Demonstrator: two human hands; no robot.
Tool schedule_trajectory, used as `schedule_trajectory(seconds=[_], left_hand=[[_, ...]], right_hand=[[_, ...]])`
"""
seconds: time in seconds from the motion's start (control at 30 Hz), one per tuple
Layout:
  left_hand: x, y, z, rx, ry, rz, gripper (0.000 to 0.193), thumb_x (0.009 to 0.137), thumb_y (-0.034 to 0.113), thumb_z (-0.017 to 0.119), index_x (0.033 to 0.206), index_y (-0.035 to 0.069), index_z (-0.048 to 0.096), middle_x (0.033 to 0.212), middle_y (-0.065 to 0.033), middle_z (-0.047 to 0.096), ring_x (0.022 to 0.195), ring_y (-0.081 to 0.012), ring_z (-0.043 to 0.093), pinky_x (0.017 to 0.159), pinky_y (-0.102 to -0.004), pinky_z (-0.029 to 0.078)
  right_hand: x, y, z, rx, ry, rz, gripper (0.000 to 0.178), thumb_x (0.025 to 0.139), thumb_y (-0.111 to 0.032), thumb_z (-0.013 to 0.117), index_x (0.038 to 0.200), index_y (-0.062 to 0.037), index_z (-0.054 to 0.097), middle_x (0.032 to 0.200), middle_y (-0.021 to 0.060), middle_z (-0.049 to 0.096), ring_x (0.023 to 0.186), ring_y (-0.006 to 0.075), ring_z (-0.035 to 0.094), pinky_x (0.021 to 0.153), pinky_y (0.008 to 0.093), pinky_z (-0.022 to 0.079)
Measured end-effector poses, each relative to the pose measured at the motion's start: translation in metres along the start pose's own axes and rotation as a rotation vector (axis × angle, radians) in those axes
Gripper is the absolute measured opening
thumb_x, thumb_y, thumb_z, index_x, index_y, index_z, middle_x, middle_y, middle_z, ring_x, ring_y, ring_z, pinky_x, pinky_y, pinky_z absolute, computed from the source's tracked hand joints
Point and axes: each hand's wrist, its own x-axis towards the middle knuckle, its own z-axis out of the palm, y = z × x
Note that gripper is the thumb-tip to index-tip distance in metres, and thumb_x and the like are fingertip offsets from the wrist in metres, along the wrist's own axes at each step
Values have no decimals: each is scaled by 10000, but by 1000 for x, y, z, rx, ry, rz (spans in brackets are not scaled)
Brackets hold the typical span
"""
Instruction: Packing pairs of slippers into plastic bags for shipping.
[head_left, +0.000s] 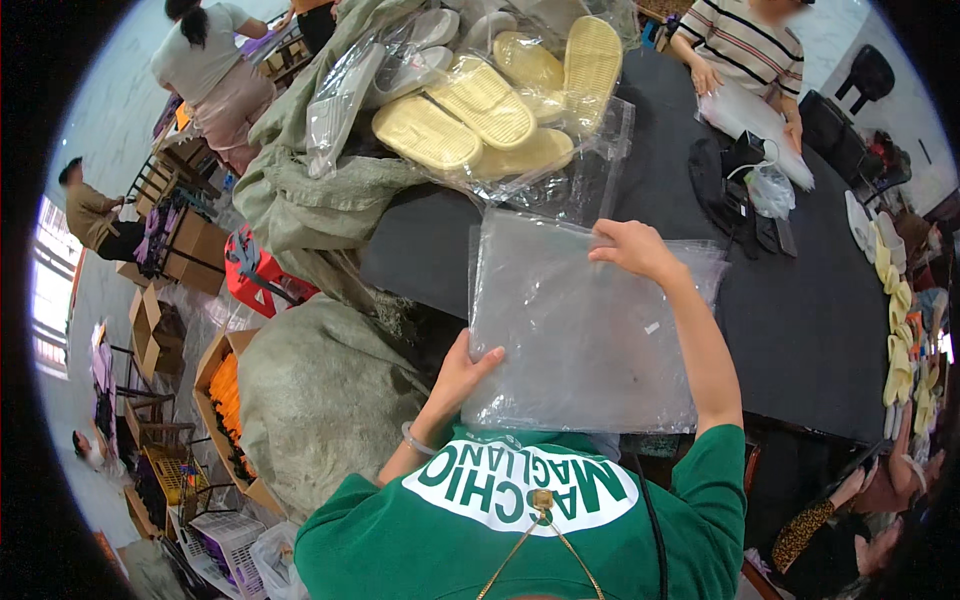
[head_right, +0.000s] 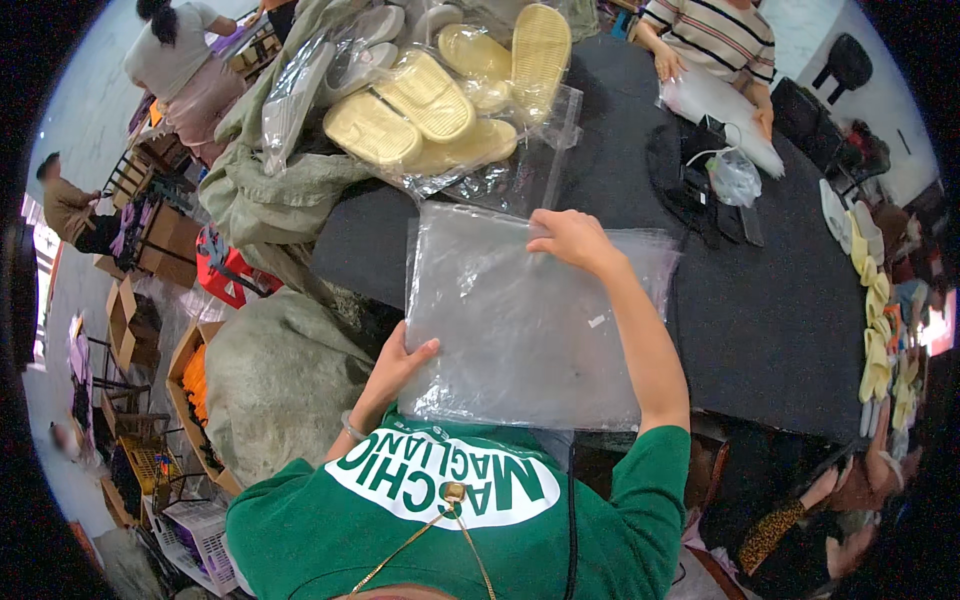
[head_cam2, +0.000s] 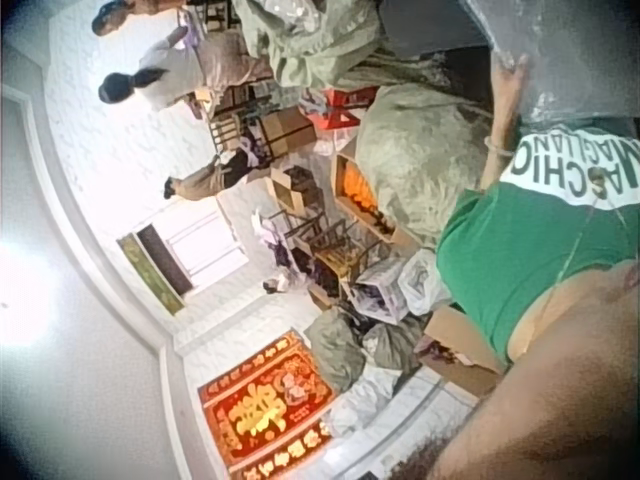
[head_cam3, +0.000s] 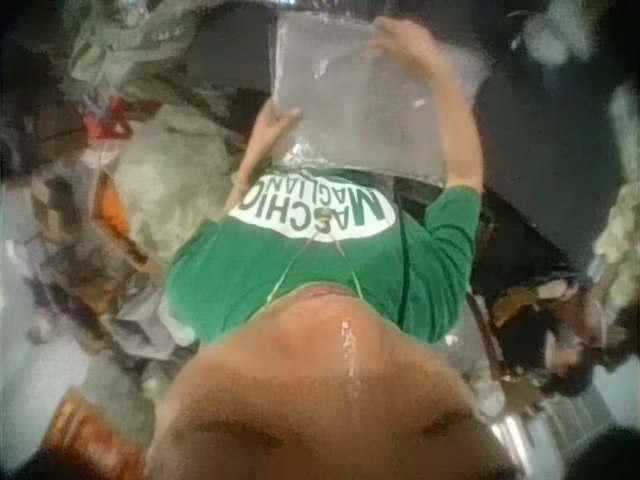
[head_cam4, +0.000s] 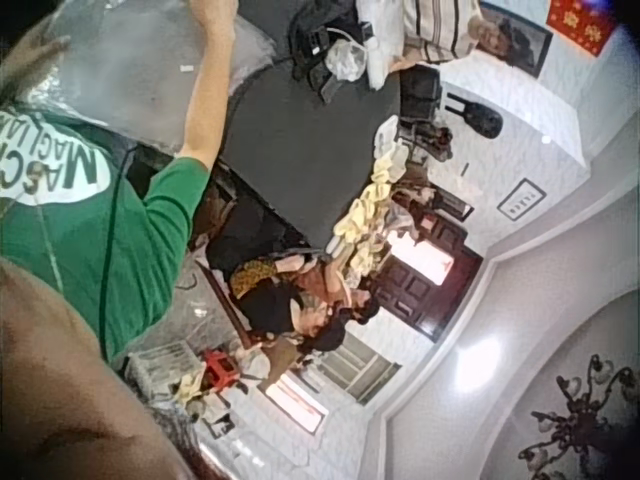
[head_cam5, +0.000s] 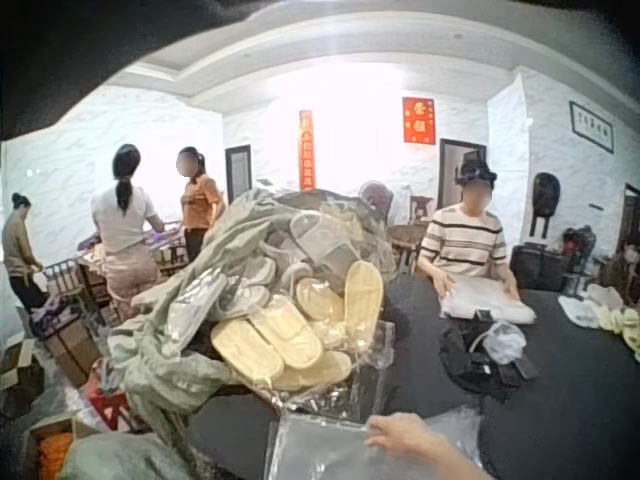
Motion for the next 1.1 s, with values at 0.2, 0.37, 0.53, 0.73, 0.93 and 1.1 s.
schedule_trajectory(seconds=[0.2, 0.37, 0.53, 0.73, 0.93, 1.1], left_hand=[[62, 11, -19, 60, 143, 192, 386, 920, 182, 585, 1229, -24, 480, 1019, -84, 602, 846, -105, 590, 699, -240, 497], [147, 39, -29, -116, 63, 189, 358, 938, 239, 550, 1146, -50, 577, 933, -68, 650, 787, -112, 626, 646, -237, 498], [174, 41, -16, -13, 95, 196, 291, 916, 240, 594, 988, -35, 653, 775, 6, 613, 678, -54, 532, 586, -204, 435], [192, 41, -6, 9, 177, 294, 286, 926, 253, 576, 933, -18, 666, 711, 41, 572, 639, -31, 469, 559, -200, 376], [182, 23, -12, -228, 49, 159, 389, 959, 318, 507, 1172, -8, 525, 1062, -30, 579, 830, -81, 530, 717, -235, 446], [129, 36, -16, 8, -136, 112, 420, 927, 295, 574, 1202, -12, 495, 1106, -57, 578, 886, -112, 554, 755, -257, 463]], right_hand=[[-12, 16, -13, 99, 41, 36, 337, 778, -344, 693, 984, -97, 593, 880, 106, 675, 870, 328, 625, 726, 408, 470], [-12, 22, -3, 131, 67, 25, 338, 783, -340, 691, 1003, -102, 595, 913, 110, 676, 890, 328, 623, 748, 400, 470], [-17, 16, 2, 122, 96, -1, 348, 792, -329, 684, 1053, -117, 598, 943, 119, 671, 921, 329, 614, 774, 396, 465], [-14, 26, 13, 43, 133, -106, 331, 806, -305, 670, 1063, -110, 598, 949, 128, 666, 938, 326, 607, 787, 408, 461], [-4, 28, 8, 134, 131, -31, 339, 793, -328, 670, 1051, -120, 599, 923, 129, 667, 905, 337, 619, 748, 433, 474], [-2, 27, -4, 121, 199, -12, 369, 760, -363, 682, 1043, -139, 601, 871, 144, 666, 867, 349, 627, 725, 440, 478]])
